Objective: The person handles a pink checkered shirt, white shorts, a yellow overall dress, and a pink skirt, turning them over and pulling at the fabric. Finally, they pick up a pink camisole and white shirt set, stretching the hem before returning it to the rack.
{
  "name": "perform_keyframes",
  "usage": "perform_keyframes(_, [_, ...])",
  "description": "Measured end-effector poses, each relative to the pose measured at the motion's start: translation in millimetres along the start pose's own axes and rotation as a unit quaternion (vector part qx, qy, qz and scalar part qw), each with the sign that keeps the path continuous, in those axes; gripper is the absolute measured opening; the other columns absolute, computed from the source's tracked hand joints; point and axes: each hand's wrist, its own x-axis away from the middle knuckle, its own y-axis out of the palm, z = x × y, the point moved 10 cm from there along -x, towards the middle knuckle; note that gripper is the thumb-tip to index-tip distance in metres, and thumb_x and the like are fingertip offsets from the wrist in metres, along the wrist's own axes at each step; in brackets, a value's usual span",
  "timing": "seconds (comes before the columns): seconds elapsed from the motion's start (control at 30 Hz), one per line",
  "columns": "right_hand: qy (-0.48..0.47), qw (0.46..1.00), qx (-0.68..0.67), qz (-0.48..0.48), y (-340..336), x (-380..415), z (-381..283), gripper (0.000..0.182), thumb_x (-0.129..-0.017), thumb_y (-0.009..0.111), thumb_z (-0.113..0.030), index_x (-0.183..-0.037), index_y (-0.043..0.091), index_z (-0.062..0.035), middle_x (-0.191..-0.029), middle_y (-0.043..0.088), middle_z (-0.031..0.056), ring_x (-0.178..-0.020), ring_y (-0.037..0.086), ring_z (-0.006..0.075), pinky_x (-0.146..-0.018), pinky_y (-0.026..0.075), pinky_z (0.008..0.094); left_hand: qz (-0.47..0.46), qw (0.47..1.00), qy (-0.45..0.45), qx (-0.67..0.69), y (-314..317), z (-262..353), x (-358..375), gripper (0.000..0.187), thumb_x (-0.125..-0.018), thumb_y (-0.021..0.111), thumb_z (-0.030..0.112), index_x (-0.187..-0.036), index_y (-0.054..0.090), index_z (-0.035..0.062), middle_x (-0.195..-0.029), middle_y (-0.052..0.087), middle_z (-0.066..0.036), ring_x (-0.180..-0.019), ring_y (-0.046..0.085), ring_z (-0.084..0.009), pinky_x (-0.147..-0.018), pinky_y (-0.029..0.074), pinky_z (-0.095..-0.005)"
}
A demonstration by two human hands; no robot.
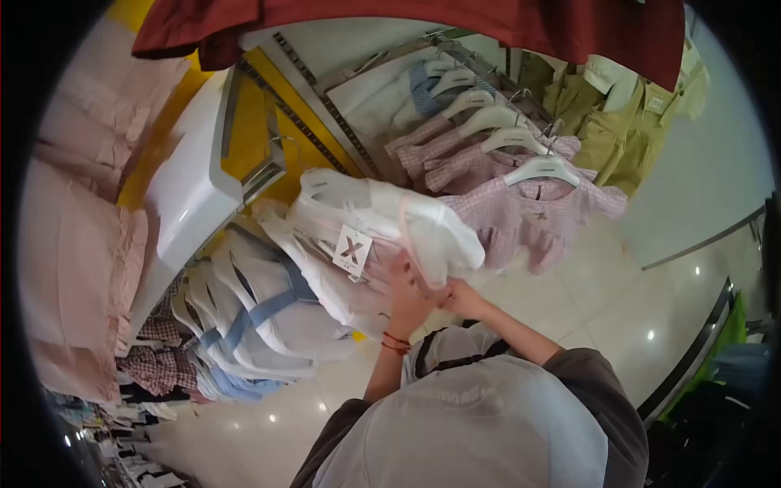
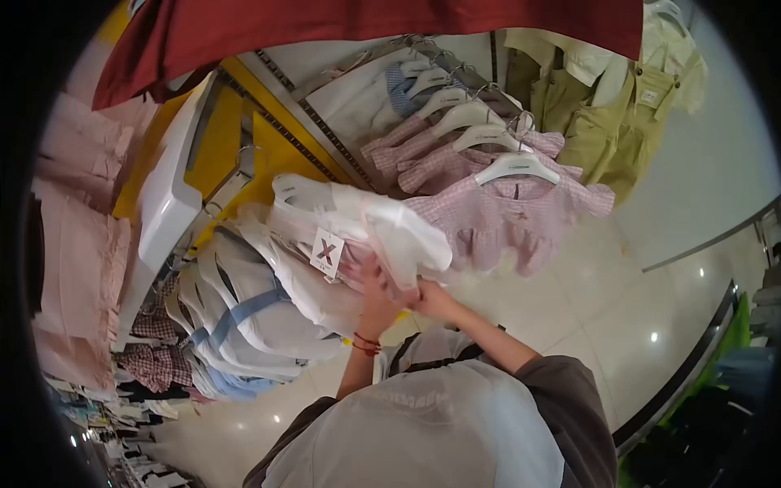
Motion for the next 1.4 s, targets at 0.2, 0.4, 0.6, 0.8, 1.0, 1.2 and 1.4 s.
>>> perform_keyframes(0.2, [-0.090, 0.982, 0.123, 0.109, -2.5, 13.0, 11.3, 0.022, -0.074, 0.064, -0.010, -0.094, 0.058, -0.0027, -0.076, 0.058, 0.0068, -0.067, 0.050, 0.0093, -0.062, 0.042, 0.0255, -0.062, 0.988, -0.103, -0.096, 3.8, -121.2, 21.2, 0.054, -0.074, 0.060, 0.016, -0.120, 0.037, -0.0013, -0.116, 0.044, -0.020, -0.110, 0.042, -0.0318, -0.088, 0.038, -0.0361])
perform_keyframes(0.4, [0.120, 0.982, -0.030, 0.142, -45.0, 53.5, 77.6, 0.020, -0.075, 0.060, -0.007, -0.095, 0.057, -0.0059, -0.074, 0.056, -0.0009, -0.065, 0.047, 0.0061, -0.060, 0.040, 0.0205, -0.072, 0.967, -0.109, -0.220, -22.7, -293.9, 67.0, 0.032, -0.085, 0.049, 0.029, -0.102, 0.054, 0.0028, -0.098, 0.059, -0.013, -0.090, 0.056, -0.0278, -0.080, 0.043, -0.0353])
perform_keyframes(0.6, [-0.003, 0.859, 0.150, 0.489, -194.9, 107.3, 22.8, 0.011, -0.076, 0.055, -0.004, -0.087, 0.056, -0.0039, -0.087, 0.057, 0.0057, -0.069, 0.051, 0.0124, -0.060, 0.042, 0.0239, -0.280, 0.910, -0.190, -0.239, 33.4, -218.8, 92.2, 0.034, -0.083, 0.053, 0.032, -0.098, 0.056, 0.0024, -0.089, 0.062, -0.014, -0.083, 0.060, -0.0259, -0.073, 0.047, -0.0337])
perform_keyframes(0.8, [-0.064, 0.832, 0.392, 0.388, -231.3, 74.0, -69.6, 0.038, -0.069, 0.059, -0.004, -0.105, 0.048, -0.0038, -0.108, 0.049, 0.0126, -0.095, 0.052, 0.0315, -0.078, 0.044, 0.0358, -0.179, 0.978, 0.028, -0.100, 136.7, -60.5, 7.2, 0.036, -0.079, 0.059, 0.018, -0.107, 0.049, -0.0004, -0.095, 0.055, -0.015, -0.089, 0.055, -0.0272, -0.079, 0.044, -0.0340])
perform_keyframes(1.0, [0.007, 0.863, 0.403, 0.304, -283.0, 77.3, -38.1, 0.039, -0.066, 0.063, -0.007, -0.104, 0.050, -0.0033, -0.103, 0.053, 0.0142, -0.093, 0.053, 0.0307, -0.077, 0.044, 0.0356, 0.082, 0.945, 0.224, -0.224, 196.7, 74.4, -73.5, 0.051, -0.072, 0.062, 0.011, -0.116, 0.038, -0.0020, -0.108, 0.046, -0.019, -0.102, 0.047, -0.0291, -0.084, 0.038, -0.0371])
perform_keyframes(1.2, [-0.032, 0.917, 0.273, 0.289, -318.9, 68.8, -7.9, 0.027, -0.071, 0.064, -0.013, -0.094, 0.056, -0.0013, -0.075, 0.059, 0.0095, -0.067, 0.056, 0.0218, -0.063, 0.044, 0.0310, 0.090, 0.993, 0.059, -0.052, 229.2, 5.8, -118.0, 0.046, -0.073, 0.062, 0.003, -0.112, 0.038, -0.0016, -0.104, 0.049, -0.017, -0.092, 0.053, -0.0228, -0.079, 0.044, -0.0318])
perform_keyframes(1.4, [-0.075, 0.948, 0.173, 0.255, -313.3, 41.7, -1.3, 0.017, -0.081, 0.059, -0.016, -0.090, 0.056, -0.0017, -0.067, 0.056, 0.0026, -0.058, 0.049, 0.0095, -0.055, 0.040, 0.0237, 0.093, 0.994, -0.027, 0.052, 225.5, -1.6, -120.2, 0.037, -0.076, 0.060, -0.003, -0.105, 0.040, 0.0018, -0.090, 0.056, -0.010, -0.077, 0.057, -0.0138, -0.064, 0.047, -0.0235])
